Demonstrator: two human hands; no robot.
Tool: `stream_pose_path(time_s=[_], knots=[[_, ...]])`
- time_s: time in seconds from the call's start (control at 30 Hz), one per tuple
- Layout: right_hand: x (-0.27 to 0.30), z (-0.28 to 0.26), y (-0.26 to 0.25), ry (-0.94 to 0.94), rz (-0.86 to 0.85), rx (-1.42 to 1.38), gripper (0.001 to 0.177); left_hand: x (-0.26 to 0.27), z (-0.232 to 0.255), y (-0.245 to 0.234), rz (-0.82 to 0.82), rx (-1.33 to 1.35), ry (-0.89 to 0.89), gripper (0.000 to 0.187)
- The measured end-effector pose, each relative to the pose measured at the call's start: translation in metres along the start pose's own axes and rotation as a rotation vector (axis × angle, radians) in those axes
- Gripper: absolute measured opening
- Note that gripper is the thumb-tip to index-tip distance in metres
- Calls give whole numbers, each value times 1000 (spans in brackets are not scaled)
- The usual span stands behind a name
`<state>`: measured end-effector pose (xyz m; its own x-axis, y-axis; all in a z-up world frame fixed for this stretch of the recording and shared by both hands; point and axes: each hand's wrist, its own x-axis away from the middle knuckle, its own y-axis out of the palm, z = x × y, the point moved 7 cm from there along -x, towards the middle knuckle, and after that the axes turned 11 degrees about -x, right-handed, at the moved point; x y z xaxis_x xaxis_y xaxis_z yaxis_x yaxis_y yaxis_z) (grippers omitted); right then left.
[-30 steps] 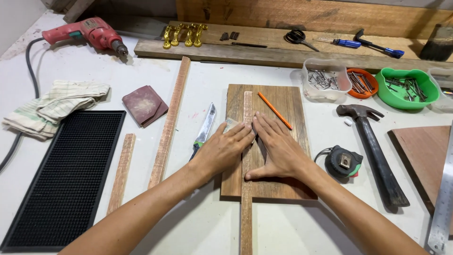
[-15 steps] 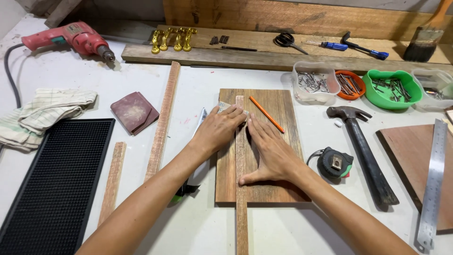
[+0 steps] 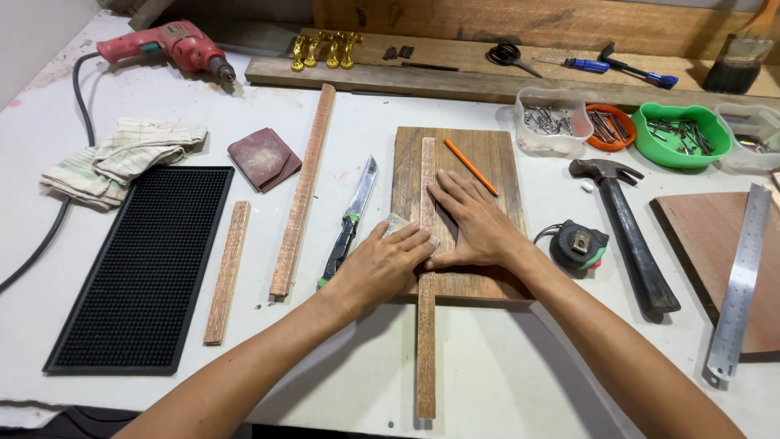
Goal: Measure and mark wood strips for furniture construction using a tape measure and pencil.
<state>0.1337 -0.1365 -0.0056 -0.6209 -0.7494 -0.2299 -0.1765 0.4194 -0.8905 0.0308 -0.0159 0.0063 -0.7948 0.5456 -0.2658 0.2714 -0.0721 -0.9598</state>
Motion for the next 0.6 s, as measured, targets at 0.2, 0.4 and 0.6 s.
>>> stream_pose_path(time_s=[0.2,0.4,0.6], knots=[[-1,3,0,86,-48,11,150,-23,-20,23,46,28,0,41],[-4,4,0,30,-29,-5,162,-76,-60,41,32,-11,-49,46],[-10,0,-6,69,-78,-1,160,-130,-103,57,30,95,-147,33]])
